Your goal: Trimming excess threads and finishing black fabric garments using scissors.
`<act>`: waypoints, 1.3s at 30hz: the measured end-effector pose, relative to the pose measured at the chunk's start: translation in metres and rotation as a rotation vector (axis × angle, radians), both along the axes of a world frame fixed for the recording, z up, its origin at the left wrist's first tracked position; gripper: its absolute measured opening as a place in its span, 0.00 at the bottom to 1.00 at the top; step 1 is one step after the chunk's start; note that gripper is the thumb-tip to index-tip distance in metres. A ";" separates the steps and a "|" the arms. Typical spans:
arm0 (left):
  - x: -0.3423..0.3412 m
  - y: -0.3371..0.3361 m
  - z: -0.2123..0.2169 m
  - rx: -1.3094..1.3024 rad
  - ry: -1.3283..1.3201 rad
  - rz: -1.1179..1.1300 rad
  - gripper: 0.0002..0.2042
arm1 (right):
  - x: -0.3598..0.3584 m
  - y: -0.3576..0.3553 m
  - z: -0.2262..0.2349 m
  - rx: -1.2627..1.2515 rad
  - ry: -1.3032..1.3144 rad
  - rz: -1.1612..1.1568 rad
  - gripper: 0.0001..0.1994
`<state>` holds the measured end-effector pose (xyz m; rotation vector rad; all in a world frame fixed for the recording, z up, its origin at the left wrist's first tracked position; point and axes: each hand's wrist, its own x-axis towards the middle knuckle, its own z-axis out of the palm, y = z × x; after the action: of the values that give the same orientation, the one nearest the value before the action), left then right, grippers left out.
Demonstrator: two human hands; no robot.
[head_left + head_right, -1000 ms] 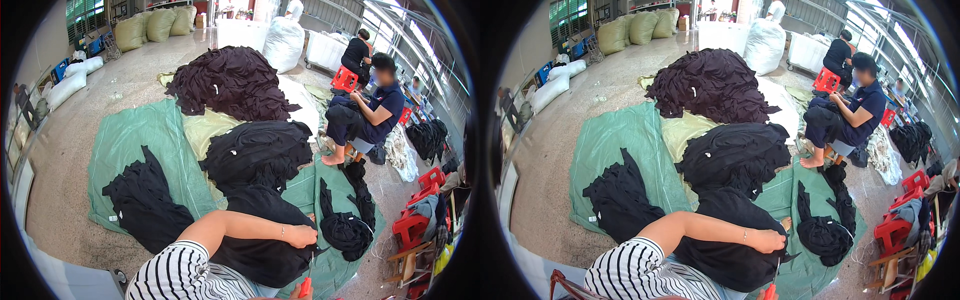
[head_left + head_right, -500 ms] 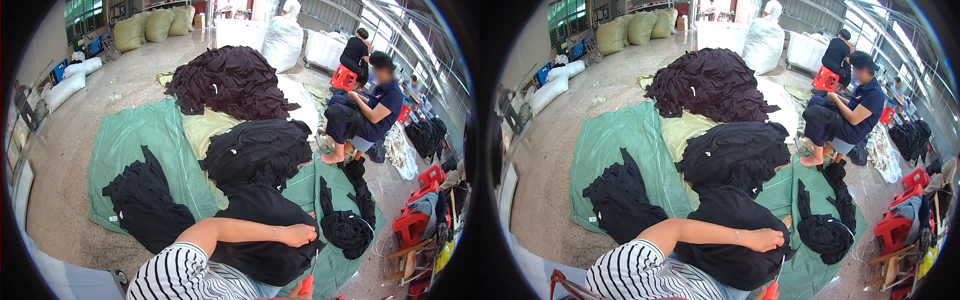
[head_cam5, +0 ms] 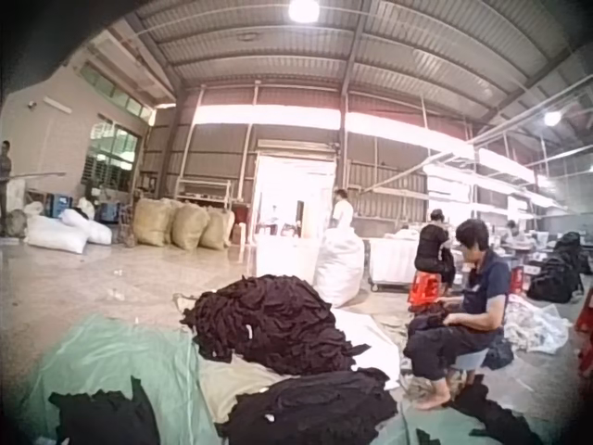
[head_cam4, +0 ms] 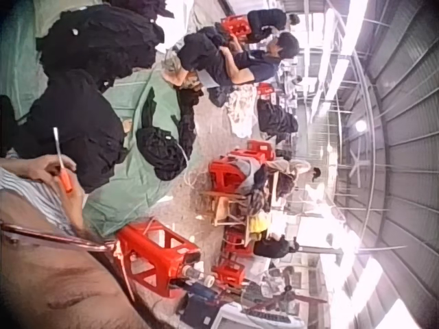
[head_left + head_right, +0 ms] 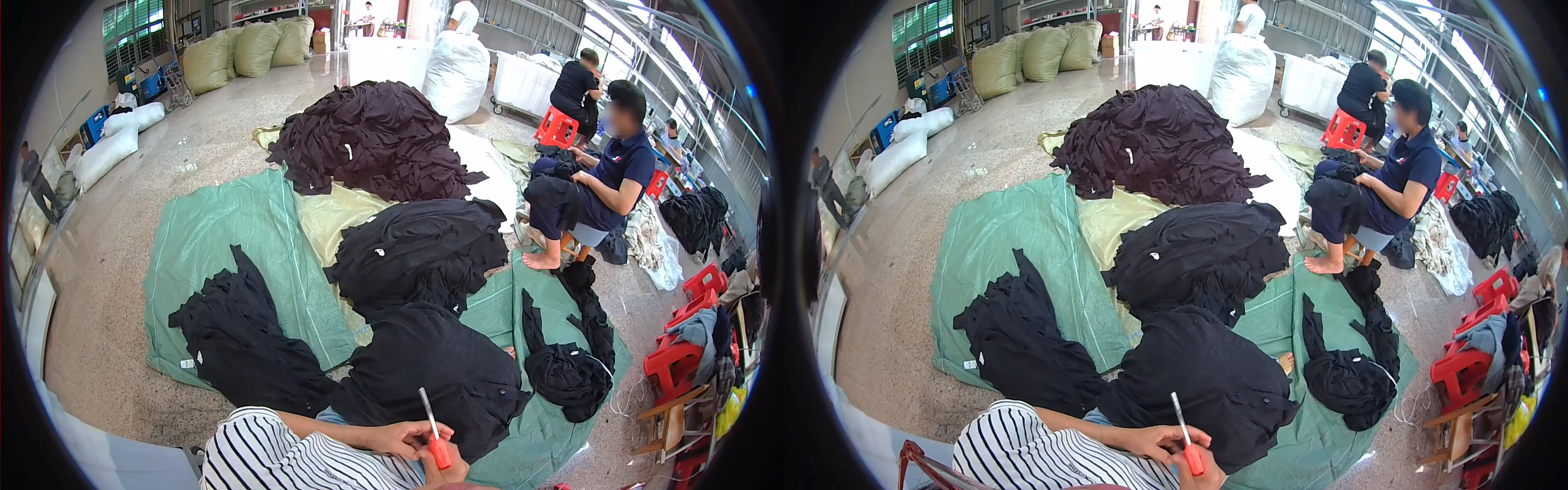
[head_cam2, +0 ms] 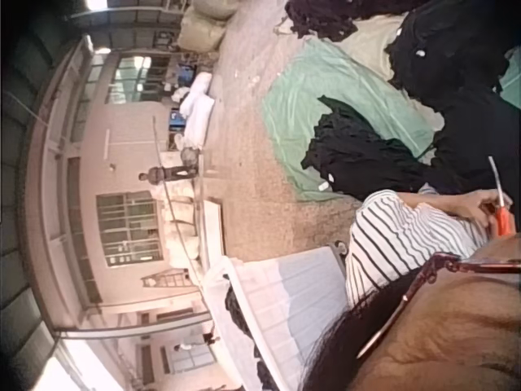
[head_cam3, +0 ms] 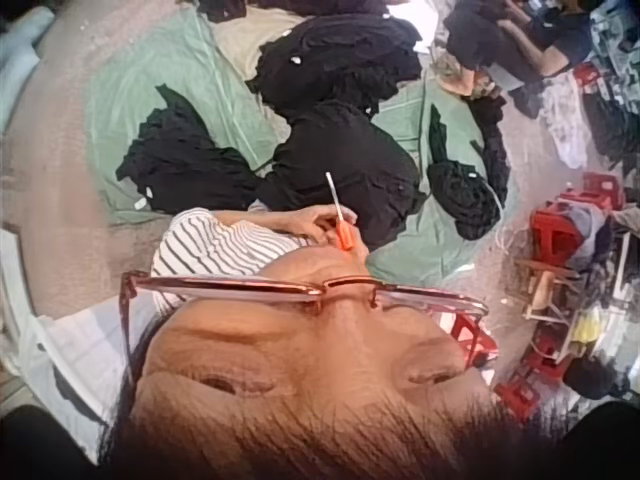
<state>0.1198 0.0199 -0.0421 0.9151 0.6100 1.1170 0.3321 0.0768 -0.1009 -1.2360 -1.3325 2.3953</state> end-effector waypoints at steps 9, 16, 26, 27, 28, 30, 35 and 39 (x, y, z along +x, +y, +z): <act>0.015 0.014 0.009 0.070 0.122 0.281 0.25 | -0.054 -0.010 0.062 1.153 -0.185 -0.316 0.12; 0.007 0.009 -0.002 -0.077 0.021 0.225 0.19 | -0.040 -0.010 0.047 1.329 -0.164 -0.153 0.23; -0.002 0.007 -0.014 -0.010 0.072 0.177 0.20 | -0.043 -0.021 0.039 1.334 -0.260 -0.306 0.10; -0.001 0.007 -0.011 0.065 0.130 0.204 0.19 | -0.042 -0.022 0.036 1.336 -0.265 -0.307 0.10; 0.000 0.007 -0.008 0.141 0.186 0.230 0.19 | -0.041 -0.022 0.029 1.309 -0.298 -0.327 0.10; 0.005 0.008 -0.004 0.146 0.172 0.236 0.19 | -0.041 -0.023 0.029 1.280 -0.330 -0.345 0.09; -0.011 0.016 -0.015 0.167 0.264 0.129 0.21 | -0.039 -0.022 0.037 1.314 -0.383 -0.148 0.13; -0.012 0.016 -0.021 0.188 0.349 0.136 0.21 | -0.037 -0.020 0.033 1.361 -0.389 -0.094 0.20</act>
<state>0.1076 0.0357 -0.0627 1.2606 0.8731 1.1580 0.2948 0.0570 -0.0675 -1.1637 -2.2354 0.6776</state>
